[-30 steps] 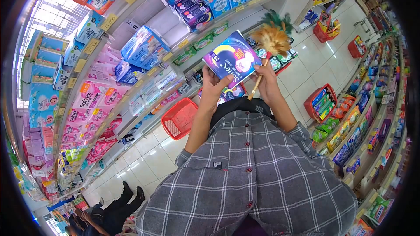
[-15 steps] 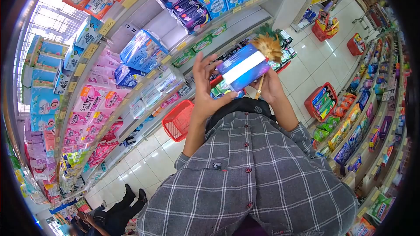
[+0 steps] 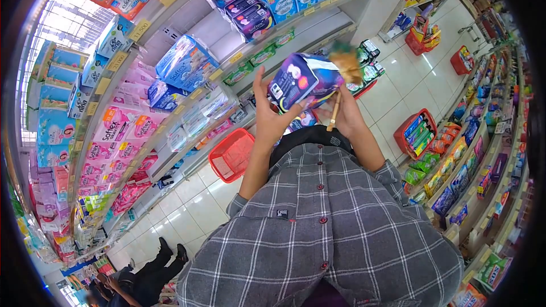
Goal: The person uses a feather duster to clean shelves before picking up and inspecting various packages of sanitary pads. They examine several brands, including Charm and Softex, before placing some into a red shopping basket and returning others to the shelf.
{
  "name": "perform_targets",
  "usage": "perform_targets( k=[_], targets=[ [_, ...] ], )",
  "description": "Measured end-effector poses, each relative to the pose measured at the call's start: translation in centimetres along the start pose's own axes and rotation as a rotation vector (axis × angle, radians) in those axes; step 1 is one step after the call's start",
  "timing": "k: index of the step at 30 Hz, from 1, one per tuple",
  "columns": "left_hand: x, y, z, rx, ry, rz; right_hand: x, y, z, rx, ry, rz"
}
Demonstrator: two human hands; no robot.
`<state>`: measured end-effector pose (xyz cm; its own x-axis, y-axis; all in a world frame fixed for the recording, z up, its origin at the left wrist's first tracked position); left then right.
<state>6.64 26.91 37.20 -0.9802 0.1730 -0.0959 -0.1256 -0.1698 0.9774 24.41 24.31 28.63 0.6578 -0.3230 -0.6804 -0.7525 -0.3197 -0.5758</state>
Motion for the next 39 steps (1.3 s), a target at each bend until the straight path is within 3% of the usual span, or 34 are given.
perform_targets(
  k=[2, 4, 5, 8, 10, 12, 14, 17, 20, 21, 24, 28, 31, 35, 39],
  targets=[
    [1.3, -2.1, 0.4, 0.065, 0.042, -0.014, -0.3, -1.6, -0.2, 0.116, 0.121, -0.116],
    [2.2, -3.2, 0.3, 0.22, 0.061, -0.063, -1.7, -2.6, -1.1, 0.141, 0.105, -0.193],
    [2.1, -3.0, 0.2, 0.194, 0.082, -0.034, -2.4, -3.1, -1.6, 0.156, 0.098, -0.231],
    [2.0, -2.0, -0.3, -0.115, 0.126, 0.55, -3.3, -2.8, -2.0, 0.134, 0.112, -0.269],
    [1.2, 0.3, -0.7, -0.326, 0.074, 0.747, -3.3, -2.0, -1.7, 0.075, 0.132, -0.203],
    [0.7, 0.6, -1.3, -0.537, -0.036, 0.968, -3.7, -1.9, -1.3, 0.035, -0.022, -0.044],
    [0.6, 0.4, -1.9, -0.615, -0.096, 0.926, -4.8, -2.5, -1.7, 0.025, -0.213, 0.034],
    [0.7, 0.8, -2.8, -0.66, -0.161, 0.743, -4.4, -3.1, -1.8, 0.154, -0.121, 0.025],
    [2.2, 0.1, -2.2, -0.474, 0.13, 0.319, -5.2, -3.8, -2.4, 0.206, -0.139, 0.035],
    [3.0, -1.3, -1.7, -0.215, 0.145, 0.184, -5.1, -3.9, -2.4, 0.226, -0.148, 0.028],
    [3.4, -3.5, -0.6, 0.277, -0.032, -0.355, -4.5, -3.7, -2.0, 0.263, -0.195, 0.003],
    [2.7, -3.7, -0.8, 0.25, -0.102, -0.238, -4.4, -3.9, -1.8, 0.26, -0.215, -0.05],
    [2.2, -3.7, -1.1, 0.365, -0.029, -0.413, -4.3, -4.0, -1.8, 0.312, -0.156, -0.099],
    [0.4, -3.3, -1.2, 0.355, 0.081, -0.685, -4.1, -2.2, -1.0, 0.39, -0.121, -0.165],
    [-1.3, -4.8, -2.1, 0.412, 0.099, -0.448, -6.3, -1.5, -1.4, 0.415, -0.109, -0.382]
  ],
)
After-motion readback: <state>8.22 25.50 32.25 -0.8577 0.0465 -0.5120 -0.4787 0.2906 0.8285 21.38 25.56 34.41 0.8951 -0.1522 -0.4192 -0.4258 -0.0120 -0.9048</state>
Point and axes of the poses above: each hand's wrist, its own z-axis towards the middle knuckle, its own x-axis out of the back of the hand, y = z × x, the point moved 5 cm from there along z, towards the middle knuckle, and after that the axes turned 4 degrees about z, right-handed, at the moved point
